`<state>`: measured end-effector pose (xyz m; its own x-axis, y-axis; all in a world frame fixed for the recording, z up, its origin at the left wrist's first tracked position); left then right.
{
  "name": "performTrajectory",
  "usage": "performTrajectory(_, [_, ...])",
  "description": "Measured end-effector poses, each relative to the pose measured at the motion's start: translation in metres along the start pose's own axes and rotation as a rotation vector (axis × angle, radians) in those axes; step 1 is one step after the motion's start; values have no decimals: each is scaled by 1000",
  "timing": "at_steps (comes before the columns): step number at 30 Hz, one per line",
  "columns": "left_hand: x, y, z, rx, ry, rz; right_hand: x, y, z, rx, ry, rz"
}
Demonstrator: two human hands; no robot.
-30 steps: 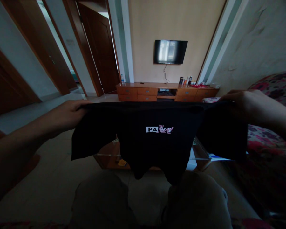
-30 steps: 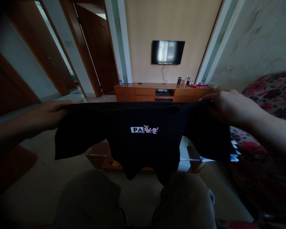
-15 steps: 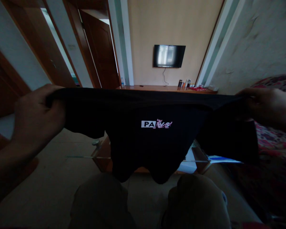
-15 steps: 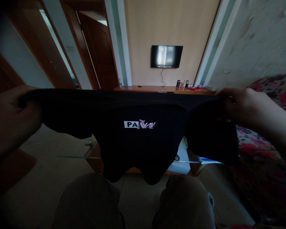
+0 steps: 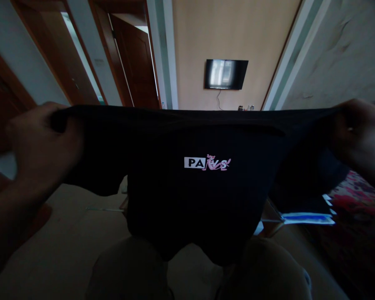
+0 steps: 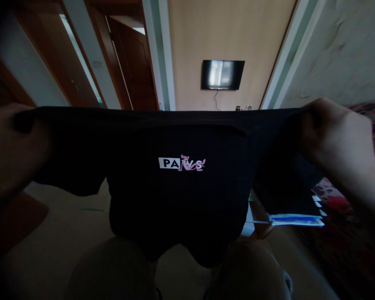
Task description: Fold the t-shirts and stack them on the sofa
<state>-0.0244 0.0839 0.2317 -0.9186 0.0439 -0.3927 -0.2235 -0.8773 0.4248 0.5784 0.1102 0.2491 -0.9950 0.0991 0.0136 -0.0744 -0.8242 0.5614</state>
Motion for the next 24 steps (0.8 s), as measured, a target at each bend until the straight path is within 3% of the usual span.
performTrajectory(4, [2,-70,13,88,-32,8,12,-60,12,29,91,-23])
performTrajectory(8, [17,-167,23,240,7,-14,14,-147,23,101,69,3])
performTrajectory(13, [36,-291,24,304,17,4,27,-256,30,192,46,27])
performTrajectory(19, [71,-428,-5,419,46,42,32,-402,10,391,30,6])
performTrajectory(24, [106,-513,-44,536,43,81,37,-505,-31,585,10,-54])
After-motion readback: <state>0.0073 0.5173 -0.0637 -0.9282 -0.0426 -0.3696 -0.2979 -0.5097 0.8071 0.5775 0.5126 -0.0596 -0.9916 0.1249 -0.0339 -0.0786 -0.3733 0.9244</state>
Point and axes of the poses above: each hand's wrist, its own z-axis towards the middle knuckle, its own y-axis out of the back of the hand, x = y × z, the point moved 6 cm from there along z, towards the middle knuckle, and after that the axes turned 4 degrees about -z, right-handed, at the moved point
